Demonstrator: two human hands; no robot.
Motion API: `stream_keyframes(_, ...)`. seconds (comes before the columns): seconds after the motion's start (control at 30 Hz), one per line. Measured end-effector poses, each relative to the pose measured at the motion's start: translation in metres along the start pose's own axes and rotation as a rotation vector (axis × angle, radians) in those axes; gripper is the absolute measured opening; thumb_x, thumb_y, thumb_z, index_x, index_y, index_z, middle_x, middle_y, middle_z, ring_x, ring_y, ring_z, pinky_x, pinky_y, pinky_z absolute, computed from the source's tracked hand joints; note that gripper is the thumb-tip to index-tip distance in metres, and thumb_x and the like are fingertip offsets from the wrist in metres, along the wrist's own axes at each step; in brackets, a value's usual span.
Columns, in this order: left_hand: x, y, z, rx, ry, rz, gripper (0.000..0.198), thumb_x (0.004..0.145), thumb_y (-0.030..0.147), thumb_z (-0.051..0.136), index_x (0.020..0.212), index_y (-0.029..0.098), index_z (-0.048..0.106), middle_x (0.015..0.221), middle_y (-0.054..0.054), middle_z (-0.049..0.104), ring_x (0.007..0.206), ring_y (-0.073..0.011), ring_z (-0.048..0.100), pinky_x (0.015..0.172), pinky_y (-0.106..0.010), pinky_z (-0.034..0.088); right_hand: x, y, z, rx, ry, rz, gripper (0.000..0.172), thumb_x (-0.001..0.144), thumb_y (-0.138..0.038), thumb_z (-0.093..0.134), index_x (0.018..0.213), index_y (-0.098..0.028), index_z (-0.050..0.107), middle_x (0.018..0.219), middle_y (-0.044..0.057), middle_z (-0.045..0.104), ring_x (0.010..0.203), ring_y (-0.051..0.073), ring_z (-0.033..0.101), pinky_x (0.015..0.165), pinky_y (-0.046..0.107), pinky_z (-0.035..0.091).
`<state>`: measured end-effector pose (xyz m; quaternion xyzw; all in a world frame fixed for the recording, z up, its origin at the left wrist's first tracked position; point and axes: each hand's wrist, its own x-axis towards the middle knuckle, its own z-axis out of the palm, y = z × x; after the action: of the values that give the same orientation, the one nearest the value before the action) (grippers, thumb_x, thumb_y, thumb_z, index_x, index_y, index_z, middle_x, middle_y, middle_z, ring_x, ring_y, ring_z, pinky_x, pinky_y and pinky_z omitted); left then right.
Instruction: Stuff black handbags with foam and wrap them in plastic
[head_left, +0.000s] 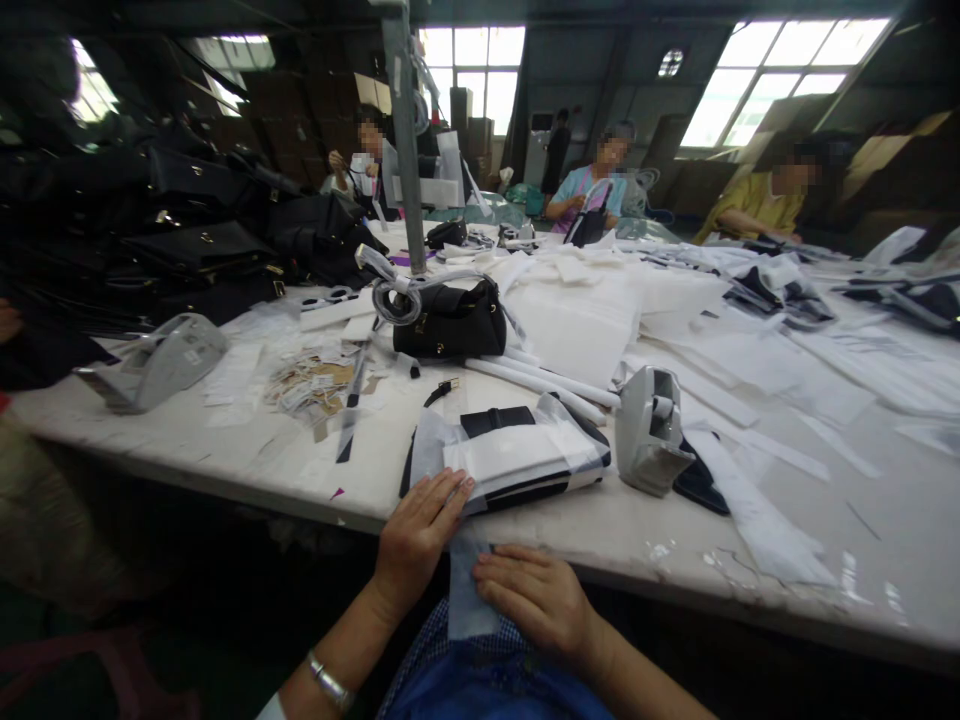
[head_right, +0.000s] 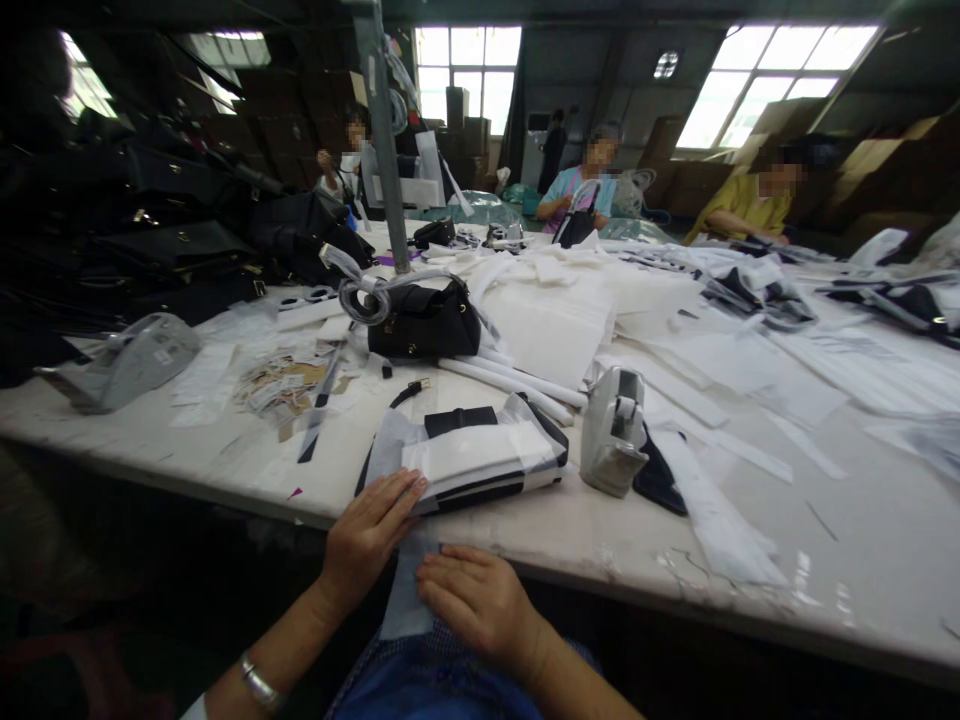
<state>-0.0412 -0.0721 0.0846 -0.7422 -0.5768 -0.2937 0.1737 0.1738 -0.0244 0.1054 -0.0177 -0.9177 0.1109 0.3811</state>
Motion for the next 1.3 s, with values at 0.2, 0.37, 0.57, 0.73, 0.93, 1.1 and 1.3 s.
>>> stream_keyframes(0.2, 0.000, 0.000, -0.003, -0.017, -0.047, -0.001, 0.043, 0.097, 0.014, 0.048, 0.140, 0.016, 0.047, 0.137, -0.008, 0.059, 0.128, -0.0230, 0.054, 0.106, -0.043, 0.046, 0.028, 0.019, -0.016, 0.006, 0.019, 0.024, 0.020, 0.096, -0.009, 0.050, 0.110, -0.013, 0.063, 0.101, 0.011, 0.076, 0.098, 0.018, 0.072, 0.092, 0.037, 0.057)
stream_keyframes(0.37, 0.000, -0.003, -0.004, -0.035, -0.029, 0.018, 0.035, 0.098, 0.017, 0.046, 0.132, 0.012, 0.054, 0.135, -0.010, 0.061, 0.128, -0.0224, 0.054, 0.105, -0.041, 0.047, 0.041, 0.030, -0.018, -0.073, 0.006, 0.013, 0.018, 0.097, -0.010, 0.049, 0.108, -0.015, 0.063, 0.104, 0.009, 0.076, 0.108, 0.019, 0.068, 0.104, 0.044, 0.049)
stream_keyframes(0.57, -0.003, 0.000, -0.003, -0.044, 0.007, 0.014, 0.035, 0.098, 0.011, 0.042, 0.129, 0.014, 0.057, 0.135, -0.011, 0.060, 0.128, -0.0226, 0.053, 0.104, -0.043, 0.048, 0.044, 0.034, -0.019, -0.182, -0.143, -0.008, 0.017, 0.098, -0.010, 0.047, 0.105, -0.015, 0.061, 0.129, 0.012, 0.065, 0.132, 0.025, 0.050, 0.113, 0.053, 0.038)
stream_keyframes(0.73, -0.007, -0.001, -0.001, -0.076, 0.028, -0.005, 0.036, 0.097, 0.009, 0.044, 0.130, 0.015, 0.056, 0.131, -0.010, 0.063, 0.125, -0.0216, 0.056, 0.103, -0.042, 0.049, 0.039, 0.040, -0.015, -0.106, -0.214, 0.019, 0.022, 0.098, -0.005, 0.041, 0.111, -0.012, 0.058, 0.121, 0.014, 0.069, 0.117, 0.018, 0.063, 0.106, 0.041, 0.049)
stream_keyframes(0.93, -0.004, -0.009, -0.005, -0.151, 0.034, 0.027, 0.033, 0.096, 0.011, 0.046, 0.128, 0.012, 0.057, 0.128, -0.011, 0.065, 0.124, -0.0200, 0.057, 0.105, -0.039, 0.049, 0.035, 0.041, -0.012, -0.063, -0.173, 0.046, 0.023, 0.096, -0.005, 0.042, 0.110, -0.013, 0.058, 0.114, 0.013, 0.073, 0.110, 0.017, 0.067, 0.102, 0.037, 0.052)
stream_keyframes(1.1, -0.004, -0.006, -0.005, -0.144, 0.034, -0.005, 0.032, 0.097, 0.009, 0.044, 0.124, 0.015, 0.060, 0.128, -0.009, 0.066, 0.123, -0.0203, 0.058, 0.103, -0.041, 0.051, 0.047, 0.034, -0.018, -0.097, -0.214, 0.022, 0.020, 0.095, -0.006, 0.046, 0.105, -0.015, 0.061, 0.103, 0.009, 0.076, 0.100, 0.017, 0.071, 0.103, 0.038, 0.051)
stream_keyframes(1.3, -0.006, 0.004, -0.010, -0.085, -0.001, -0.035, 0.038, 0.098, 0.008, 0.038, 0.129, 0.015, 0.057, 0.133, -0.009, 0.062, 0.127, -0.0201, 0.054, 0.105, -0.041, 0.049, 0.060, 0.047, -0.014, -0.194, -0.217, -0.010, 0.020, 0.094, -0.007, 0.049, 0.106, -0.017, 0.061, 0.122, 0.010, 0.070, 0.127, 0.024, 0.055, 0.114, 0.053, 0.035)
